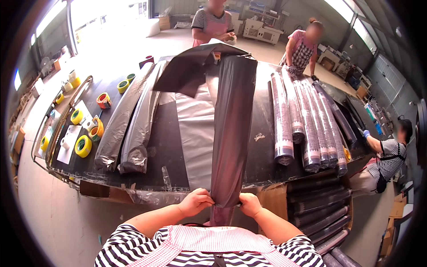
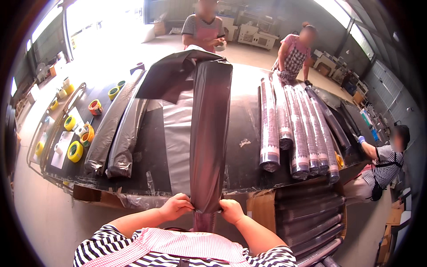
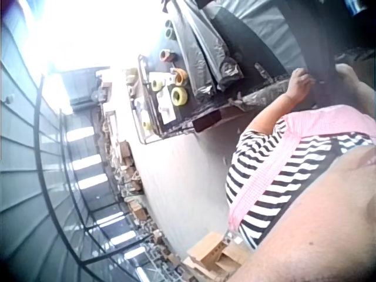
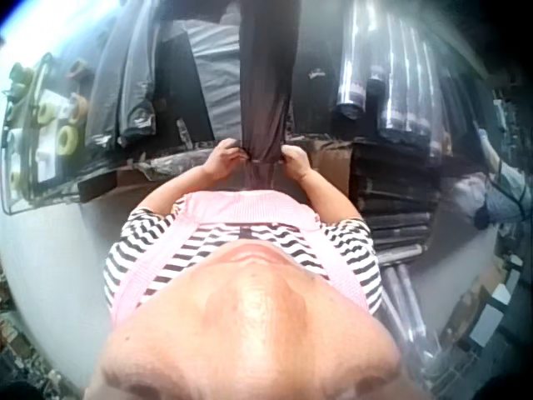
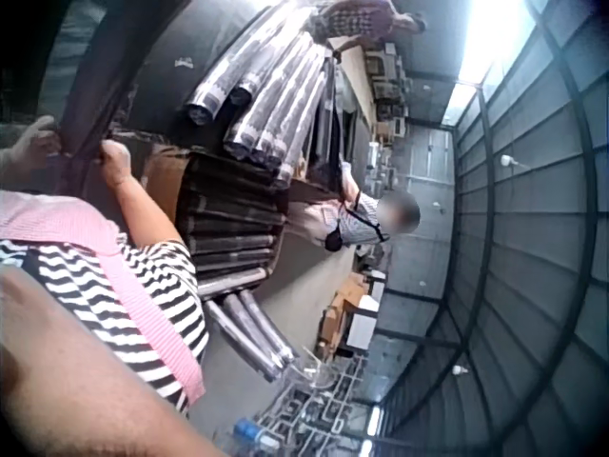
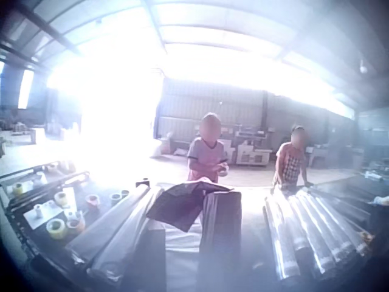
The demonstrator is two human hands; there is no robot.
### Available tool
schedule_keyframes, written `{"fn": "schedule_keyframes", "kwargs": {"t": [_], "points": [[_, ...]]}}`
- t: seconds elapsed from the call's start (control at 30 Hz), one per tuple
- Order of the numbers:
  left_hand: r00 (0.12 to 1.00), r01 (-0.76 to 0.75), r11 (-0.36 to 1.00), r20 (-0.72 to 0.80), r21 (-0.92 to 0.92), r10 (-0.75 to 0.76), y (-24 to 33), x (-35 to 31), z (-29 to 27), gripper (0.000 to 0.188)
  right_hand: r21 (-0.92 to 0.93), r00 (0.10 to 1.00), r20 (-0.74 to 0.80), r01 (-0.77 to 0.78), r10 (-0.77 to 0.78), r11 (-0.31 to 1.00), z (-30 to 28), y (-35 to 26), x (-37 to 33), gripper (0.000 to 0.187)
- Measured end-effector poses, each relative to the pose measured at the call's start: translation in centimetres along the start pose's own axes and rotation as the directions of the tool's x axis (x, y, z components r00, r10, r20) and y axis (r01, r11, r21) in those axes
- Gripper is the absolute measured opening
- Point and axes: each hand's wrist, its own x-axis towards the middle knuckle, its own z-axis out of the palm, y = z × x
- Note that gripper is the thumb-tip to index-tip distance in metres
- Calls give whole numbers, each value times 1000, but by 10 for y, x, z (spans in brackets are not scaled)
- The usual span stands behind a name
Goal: The person wraps long, rolled carpet pieces in clear plastic film using a handheld tape dispenser to seal the ends. They then place the wrapped rolls into large black plastic bags, folding the tops to secure the contents.
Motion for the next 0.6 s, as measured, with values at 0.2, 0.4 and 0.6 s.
{"fn": "schedule_keyframes", "kwargs": {"t": [0.2,0.4,0.6], "points": [[871,111,814,-339,-571,-357,-3,167,-105,46,719,913,-343,104,220,688,-197,-52,108,51],[907,114,452,-93,-885,-411,-14,271,-92,71,823,838,-468,298,280,485,-204,-94,198,67],[875,62,822,-365,-567,-318,31,132,-10,105,844,859,-421,253,292,473,-72,-94,93,75]]}}
